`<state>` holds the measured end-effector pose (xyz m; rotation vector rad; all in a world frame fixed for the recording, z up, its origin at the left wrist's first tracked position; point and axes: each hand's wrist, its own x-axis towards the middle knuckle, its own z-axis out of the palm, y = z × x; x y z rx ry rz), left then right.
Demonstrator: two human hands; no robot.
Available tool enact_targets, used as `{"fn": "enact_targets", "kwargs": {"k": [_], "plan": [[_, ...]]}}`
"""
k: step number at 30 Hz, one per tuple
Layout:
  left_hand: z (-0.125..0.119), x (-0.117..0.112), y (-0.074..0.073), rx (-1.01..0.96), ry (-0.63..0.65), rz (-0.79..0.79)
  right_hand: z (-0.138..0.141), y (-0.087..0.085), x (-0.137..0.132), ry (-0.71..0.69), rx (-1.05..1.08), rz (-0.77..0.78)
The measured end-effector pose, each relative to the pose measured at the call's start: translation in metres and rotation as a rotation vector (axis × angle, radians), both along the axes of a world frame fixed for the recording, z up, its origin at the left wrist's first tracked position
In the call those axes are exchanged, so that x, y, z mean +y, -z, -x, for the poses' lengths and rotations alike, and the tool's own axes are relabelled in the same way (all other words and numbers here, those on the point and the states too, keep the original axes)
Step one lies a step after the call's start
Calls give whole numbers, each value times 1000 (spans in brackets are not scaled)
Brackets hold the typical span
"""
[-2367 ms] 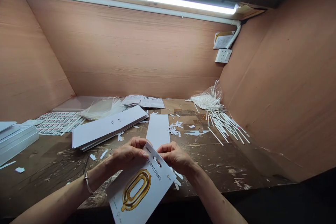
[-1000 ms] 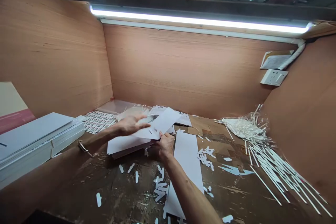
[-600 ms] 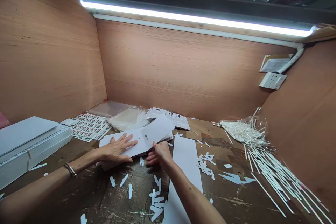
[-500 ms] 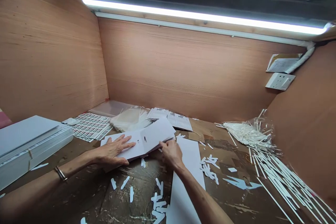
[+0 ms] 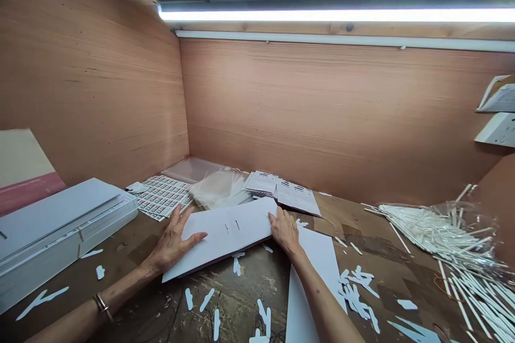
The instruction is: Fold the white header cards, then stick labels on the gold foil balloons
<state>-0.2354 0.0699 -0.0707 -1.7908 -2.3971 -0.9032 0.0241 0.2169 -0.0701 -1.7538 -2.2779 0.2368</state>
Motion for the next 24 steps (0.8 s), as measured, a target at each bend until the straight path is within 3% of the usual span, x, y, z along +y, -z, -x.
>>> {"fn": "enact_targets", "kwargs": {"k": [3, 6, 9, 17, 19, 21, 24], "plan": [[5, 2, 5, -16, 37, -17, -2, 11, -1, -10, -29, -110], [9, 8, 2, 100, 92, 4, -2, 13, -4, -26, -74, -178], [10, 16, -3, 241, 62, 70, -1, 10, -5, -25, -102, -198], [-6, 19, -30, 515, 49, 244, -2, 3, -7, -16, -102, -156], [-22, 20, -37, 537, 154, 239, 1, 0, -6, -16, -106, -128], [-40, 23, -38, 525, 346, 233, 3, -4, -5, -3, -107, -113], [-61, 29, -26, 483, 568, 303, -3, -15, -12, -11, -74, -124]]}}
